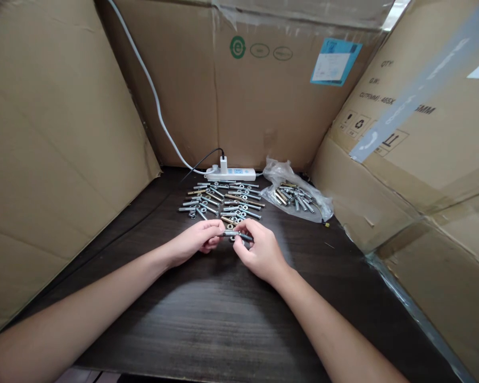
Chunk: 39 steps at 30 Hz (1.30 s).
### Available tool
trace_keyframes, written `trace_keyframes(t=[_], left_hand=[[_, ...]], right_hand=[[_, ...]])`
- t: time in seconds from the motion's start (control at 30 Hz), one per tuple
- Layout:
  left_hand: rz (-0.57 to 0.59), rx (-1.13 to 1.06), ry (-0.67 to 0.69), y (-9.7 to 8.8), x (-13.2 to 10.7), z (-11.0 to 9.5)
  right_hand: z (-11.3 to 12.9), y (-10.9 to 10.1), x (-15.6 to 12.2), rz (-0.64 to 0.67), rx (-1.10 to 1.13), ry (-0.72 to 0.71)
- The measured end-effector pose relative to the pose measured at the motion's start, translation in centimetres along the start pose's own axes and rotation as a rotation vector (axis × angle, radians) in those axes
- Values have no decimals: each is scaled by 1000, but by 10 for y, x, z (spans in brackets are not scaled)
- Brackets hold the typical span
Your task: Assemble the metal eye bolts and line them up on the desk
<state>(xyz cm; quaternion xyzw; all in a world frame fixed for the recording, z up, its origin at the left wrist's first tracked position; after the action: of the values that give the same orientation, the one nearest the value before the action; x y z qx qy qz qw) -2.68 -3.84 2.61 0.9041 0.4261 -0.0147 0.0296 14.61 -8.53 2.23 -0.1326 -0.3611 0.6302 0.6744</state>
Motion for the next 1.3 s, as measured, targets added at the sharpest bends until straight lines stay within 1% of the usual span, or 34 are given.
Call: trace_keyframes(t=[0.13, 0.2, 0.33, 0.43, 0.53, 0.63, 0.7, 0.77, 0.83, 0.87, 0.9, 0.97, 1.07, 1.13, 1.17, 1.3], left_hand=[[65, -102, -115, 0, -3, -1], [102, -144, -147, 1, -5, -3], [167, -170, -127, 2, -7, -5], [177, -112, -100, 1, -6, -6], [120, 40, -13, 0, -3, -4], [4, 326, 145, -2, 0, -2], [-38, 519, 222, -6, 1, -3], [-34, 676, 239, -15, 0, -7], [16, 796, 197, -30, -2, -14], [4, 848, 175, -40, -3, -18], [-16, 897, 146, -51, -6, -22], [-27, 984, 44, -73, -11, -27], [-17, 1080, -70, -97, -20, -25], [-15, 1133, -98, -105, -25, -19], [-27, 1155, -91, -108, -26, -16], [-98, 1199, -10, -109, -28, -5]], right_hand=[[2, -1, -1, 6, 32, -25], [4, -1, -1, 23, 43, -50], [6, 0, -3, 35, 69, -60], [5, -3, -2, -22, 123, 15], [3, -5, -1, -93, 153, 70], [-1, -5, 1, -109, 135, 78], [-3, -3, 1, -100, 116, 73], [-3, 0, 1, -83, 106, 58], [-3, 3, 0, -56, 94, 39], [-2, 5, 0, -39, 82, 23], [-1, 7, 0, -21, 65, -1], [4, 14, 1, 29, 28, -70], [16, 29, 6, 147, -34, -155], [25, 42, 12, 224, -99, -164], [29, 49, 16, 249, -142, -156], [43, 71, 34, 286, -331, -95]])
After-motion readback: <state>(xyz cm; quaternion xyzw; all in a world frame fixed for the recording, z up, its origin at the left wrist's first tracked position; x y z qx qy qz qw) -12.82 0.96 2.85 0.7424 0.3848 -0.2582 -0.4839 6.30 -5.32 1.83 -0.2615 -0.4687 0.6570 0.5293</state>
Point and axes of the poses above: each hand's wrist, its own x-axis towards the middle knuckle, its own y-axis out of the palm, z = x × y, the point moved 1 cm from there along x, towards the middle knuckle, and after that the axes turned 9 degrees about y, right-handed, at the moved point
